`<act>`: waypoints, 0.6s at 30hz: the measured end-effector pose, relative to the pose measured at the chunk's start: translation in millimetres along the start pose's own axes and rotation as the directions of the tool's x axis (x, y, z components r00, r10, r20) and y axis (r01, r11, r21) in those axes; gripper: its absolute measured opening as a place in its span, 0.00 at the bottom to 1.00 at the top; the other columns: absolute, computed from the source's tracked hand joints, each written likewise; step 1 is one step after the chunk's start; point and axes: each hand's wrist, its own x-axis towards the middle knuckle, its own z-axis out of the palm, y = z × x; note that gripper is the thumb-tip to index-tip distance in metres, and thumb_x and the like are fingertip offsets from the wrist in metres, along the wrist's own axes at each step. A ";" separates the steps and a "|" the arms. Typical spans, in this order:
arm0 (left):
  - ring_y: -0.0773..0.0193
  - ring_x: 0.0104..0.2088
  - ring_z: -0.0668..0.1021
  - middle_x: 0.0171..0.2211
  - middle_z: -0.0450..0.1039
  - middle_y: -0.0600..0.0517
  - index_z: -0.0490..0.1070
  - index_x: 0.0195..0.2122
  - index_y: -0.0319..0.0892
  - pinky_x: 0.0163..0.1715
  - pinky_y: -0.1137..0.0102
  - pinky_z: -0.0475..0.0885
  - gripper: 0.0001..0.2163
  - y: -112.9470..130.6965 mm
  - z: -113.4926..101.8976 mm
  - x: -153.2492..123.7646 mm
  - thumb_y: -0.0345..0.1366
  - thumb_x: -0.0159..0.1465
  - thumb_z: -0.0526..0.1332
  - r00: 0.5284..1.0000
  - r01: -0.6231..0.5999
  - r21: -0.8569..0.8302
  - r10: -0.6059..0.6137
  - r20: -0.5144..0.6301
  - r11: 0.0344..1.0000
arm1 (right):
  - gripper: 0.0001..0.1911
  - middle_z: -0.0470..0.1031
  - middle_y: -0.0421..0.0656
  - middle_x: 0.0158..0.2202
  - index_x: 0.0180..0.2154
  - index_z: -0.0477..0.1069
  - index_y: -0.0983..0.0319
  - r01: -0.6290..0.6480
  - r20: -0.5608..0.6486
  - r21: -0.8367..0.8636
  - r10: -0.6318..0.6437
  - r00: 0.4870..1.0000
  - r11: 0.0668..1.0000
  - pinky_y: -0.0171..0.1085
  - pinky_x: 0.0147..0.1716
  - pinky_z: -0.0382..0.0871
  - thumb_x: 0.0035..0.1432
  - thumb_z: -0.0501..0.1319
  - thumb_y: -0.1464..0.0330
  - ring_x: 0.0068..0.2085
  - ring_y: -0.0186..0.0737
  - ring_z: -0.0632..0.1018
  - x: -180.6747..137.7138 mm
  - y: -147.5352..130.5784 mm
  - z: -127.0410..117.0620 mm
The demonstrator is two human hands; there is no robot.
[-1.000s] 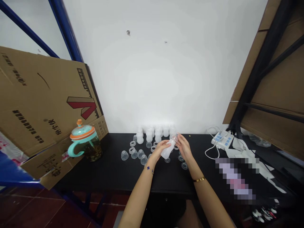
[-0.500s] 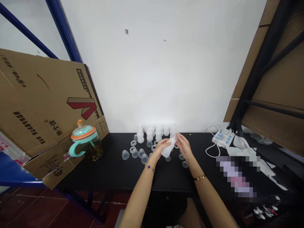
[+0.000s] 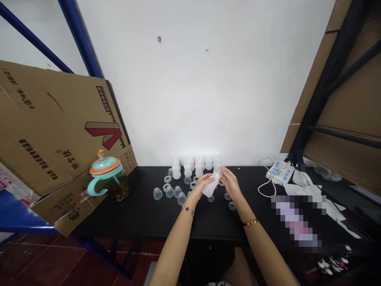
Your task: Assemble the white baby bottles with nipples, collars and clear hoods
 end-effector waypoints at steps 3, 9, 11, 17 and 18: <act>0.59 0.34 0.79 0.38 0.79 0.46 0.77 0.47 0.37 0.37 0.64 0.74 0.27 0.2 0.2 -0.5 0.47 0.49 0.76 1.000 -0.006 -0.006 0.006 -0.003 1.000 | 0.22 0.83 0.44 0.38 0.40 0.79 0.60 -0.004 0.002 -0.003 0.004 1.000 1.000 0.34 0.35 0.74 0.46 0.76 0.56 0.38 0.43 0.83 -0.1 0.1 0.0; 0.59 0.34 0.79 0.38 0.79 0.46 0.77 0.46 0.36 0.36 0.65 0.73 0.26 0.9 0.5 -1.0 0.46 0.49 0.75 1.000 -0.019 -0.011 0.018 -0.014 1.000 | 0.21 0.83 0.44 0.39 0.40 0.79 0.60 -0.005 0.019 -0.013 0.005 1.000 1.000 0.34 0.34 0.74 0.47 0.75 0.56 0.38 0.42 0.82 -0.6 0.2 -0.2; 0.59 0.34 0.79 0.38 0.79 0.46 0.77 0.46 0.37 0.37 0.65 0.73 0.27 0.7 0.3 -0.6 0.46 0.49 0.76 1.000 -0.017 -0.008 0.017 -0.022 1.000 | 0.20 0.83 0.44 0.38 0.40 0.79 0.59 -0.004 0.021 -0.015 0.004 1.000 1.000 0.34 0.34 0.73 0.47 0.75 0.56 0.37 0.42 0.82 -0.9 0.0 0.0; 0.59 0.34 0.79 0.37 0.79 0.46 0.77 0.46 0.36 0.37 0.65 0.73 0.27 -0.1 -0.6 0.2 0.47 0.49 0.76 1.000 -0.018 -0.001 0.018 -0.022 1.000 | 0.21 0.83 0.44 0.38 0.40 0.79 0.59 -0.012 0.030 -0.021 0.013 0.999 1.000 0.34 0.34 0.73 0.47 0.76 0.56 0.38 0.43 0.82 -2.2 -1.3 1.2; 0.59 0.34 0.79 0.38 0.79 0.46 0.77 0.46 0.36 0.37 0.65 0.73 0.27 0.1 -0.5 0.1 0.47 0.49 0.76 1.000 -0.019 -0.002 0.019 -0.023 1.000 | 0.21 0.83 0.44 0.38 0.40 0.79 0.59 -0.013 0.031 -0.024 0.014 0.999 1.000 0.34 0.34 0.74 0.46 0.76 0.56 0.38 0.43 0.82 -2.2 -1.3 1.3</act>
